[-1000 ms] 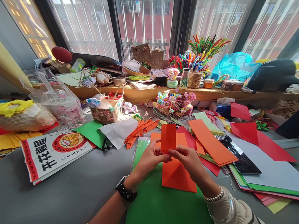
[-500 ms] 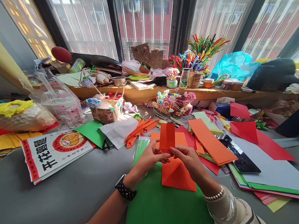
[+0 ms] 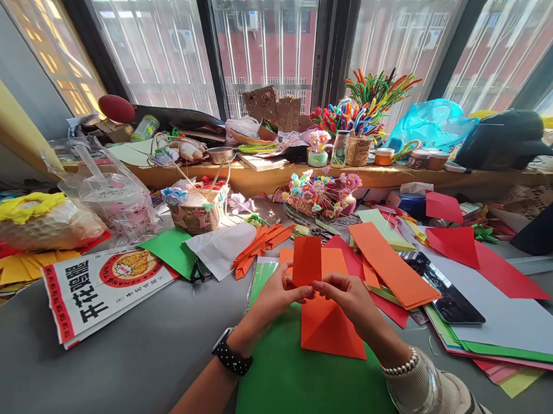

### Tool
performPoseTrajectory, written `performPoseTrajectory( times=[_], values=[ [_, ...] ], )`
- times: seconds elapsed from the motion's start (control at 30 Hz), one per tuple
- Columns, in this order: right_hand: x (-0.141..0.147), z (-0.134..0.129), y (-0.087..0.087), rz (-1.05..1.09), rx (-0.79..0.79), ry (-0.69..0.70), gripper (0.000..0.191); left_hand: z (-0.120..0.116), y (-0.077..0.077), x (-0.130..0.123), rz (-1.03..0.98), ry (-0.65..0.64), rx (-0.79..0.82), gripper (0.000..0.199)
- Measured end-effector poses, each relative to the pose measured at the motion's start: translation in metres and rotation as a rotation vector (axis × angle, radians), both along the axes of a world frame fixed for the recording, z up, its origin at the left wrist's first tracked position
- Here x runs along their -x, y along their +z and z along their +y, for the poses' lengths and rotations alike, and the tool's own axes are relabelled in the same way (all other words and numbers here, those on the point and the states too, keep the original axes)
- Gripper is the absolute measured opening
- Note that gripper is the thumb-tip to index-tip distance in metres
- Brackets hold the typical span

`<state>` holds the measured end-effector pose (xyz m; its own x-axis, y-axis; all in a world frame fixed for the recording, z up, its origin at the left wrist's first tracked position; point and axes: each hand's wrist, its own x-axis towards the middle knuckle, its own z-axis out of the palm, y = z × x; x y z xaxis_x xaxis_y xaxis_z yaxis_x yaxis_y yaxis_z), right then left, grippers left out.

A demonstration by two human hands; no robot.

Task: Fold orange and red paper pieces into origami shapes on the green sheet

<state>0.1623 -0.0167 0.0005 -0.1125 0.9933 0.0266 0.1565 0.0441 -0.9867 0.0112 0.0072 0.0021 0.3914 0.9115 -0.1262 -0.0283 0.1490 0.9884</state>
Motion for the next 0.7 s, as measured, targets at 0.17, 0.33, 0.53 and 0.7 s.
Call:
performPoseTrajectory(
  times=[0.17, 0.33, 0.53, 0.7],
  values=[
    [-0.0004, 0.0006, 0.0002, 0.014, 0.001, -0.006, 0.023, -0.0001, -0.0010, -0.0011, 0.005, 0.000, -0.060, 0.050],
    [-0.0001, 0.0020, -0.0027, 0.004, -0.004, -0.042, 0.025, 0.0004, -0.0017, -0.0031, -0.017, 0.065, -0.057, 0.051],
    [-0.0004, 0.0021, -0.0022, -0.017, -0.035, -0.038, 0.025, 0.0001, 0.0016, -0.0021, -0.086, 0.102, -0.027, 0.055],
    [-0.0040, 0.0031, 0.0007, -0.044, -0.087, -0.086, 0.026, -0.0012, 0.0045, -0.0010, -0.086, 0.135, 0.015, 0.056]
  ],
)
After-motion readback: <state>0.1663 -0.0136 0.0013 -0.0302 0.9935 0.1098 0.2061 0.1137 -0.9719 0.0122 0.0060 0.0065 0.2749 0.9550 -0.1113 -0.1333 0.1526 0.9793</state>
